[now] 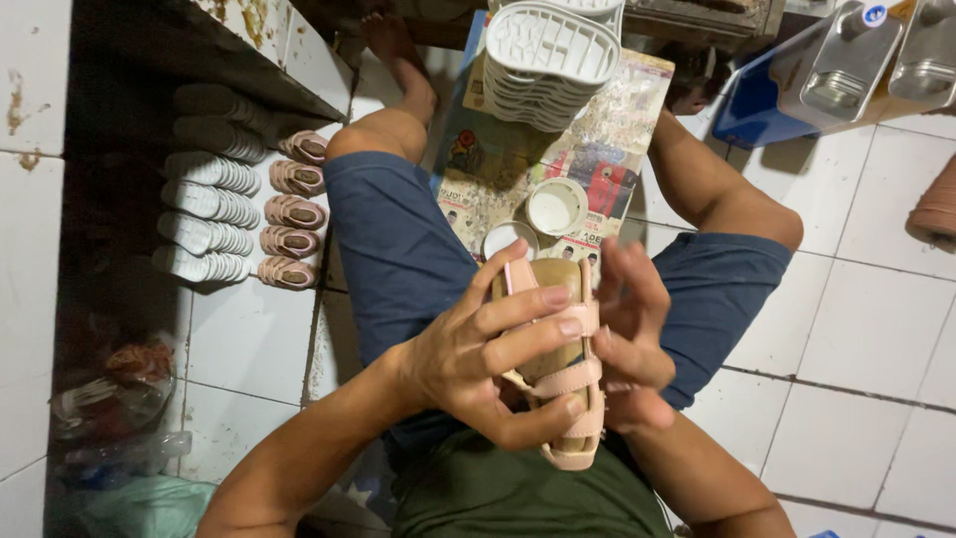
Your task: The person sits on the floor and applies a white substance to the straps and soles of several pink sandals using a small brush. They pick up each sandal from a nearby shelf, apply the substance, and place it back on the shelf.
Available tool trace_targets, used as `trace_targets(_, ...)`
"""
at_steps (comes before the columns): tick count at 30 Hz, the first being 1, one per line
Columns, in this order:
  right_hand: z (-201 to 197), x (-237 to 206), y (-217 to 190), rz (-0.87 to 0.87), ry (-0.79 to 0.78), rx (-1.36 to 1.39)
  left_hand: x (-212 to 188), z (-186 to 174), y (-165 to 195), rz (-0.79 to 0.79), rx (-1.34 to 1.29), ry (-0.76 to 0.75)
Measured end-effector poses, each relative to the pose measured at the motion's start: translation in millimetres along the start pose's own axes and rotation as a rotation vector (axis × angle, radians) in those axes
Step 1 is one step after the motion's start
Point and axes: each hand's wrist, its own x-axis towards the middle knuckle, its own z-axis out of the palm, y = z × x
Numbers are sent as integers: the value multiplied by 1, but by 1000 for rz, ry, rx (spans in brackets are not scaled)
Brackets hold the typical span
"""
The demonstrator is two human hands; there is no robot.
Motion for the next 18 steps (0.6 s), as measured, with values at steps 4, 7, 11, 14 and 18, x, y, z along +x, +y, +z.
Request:
trace_targets(4, -12, -9, -6, 14, -41, -73, 0, 0, -2, -21, 11, -2)
trace_targets(7, -21, -13, -5, 86, -55, -137, -1, 1, -5, -28, -2, -10)
trace_targets(11, -25, -11, 3, -43, -75, -257, -3, 6, -11, -33, 4, 16)
trace_targets(14, -25, -7, 7, -244, 70, -476, -6, 8, -12, -43, 13, -4)
trace_targets(18, -24, -5, 4, -258, 10, -555, -6, 8, -12, -60, 5, 18)
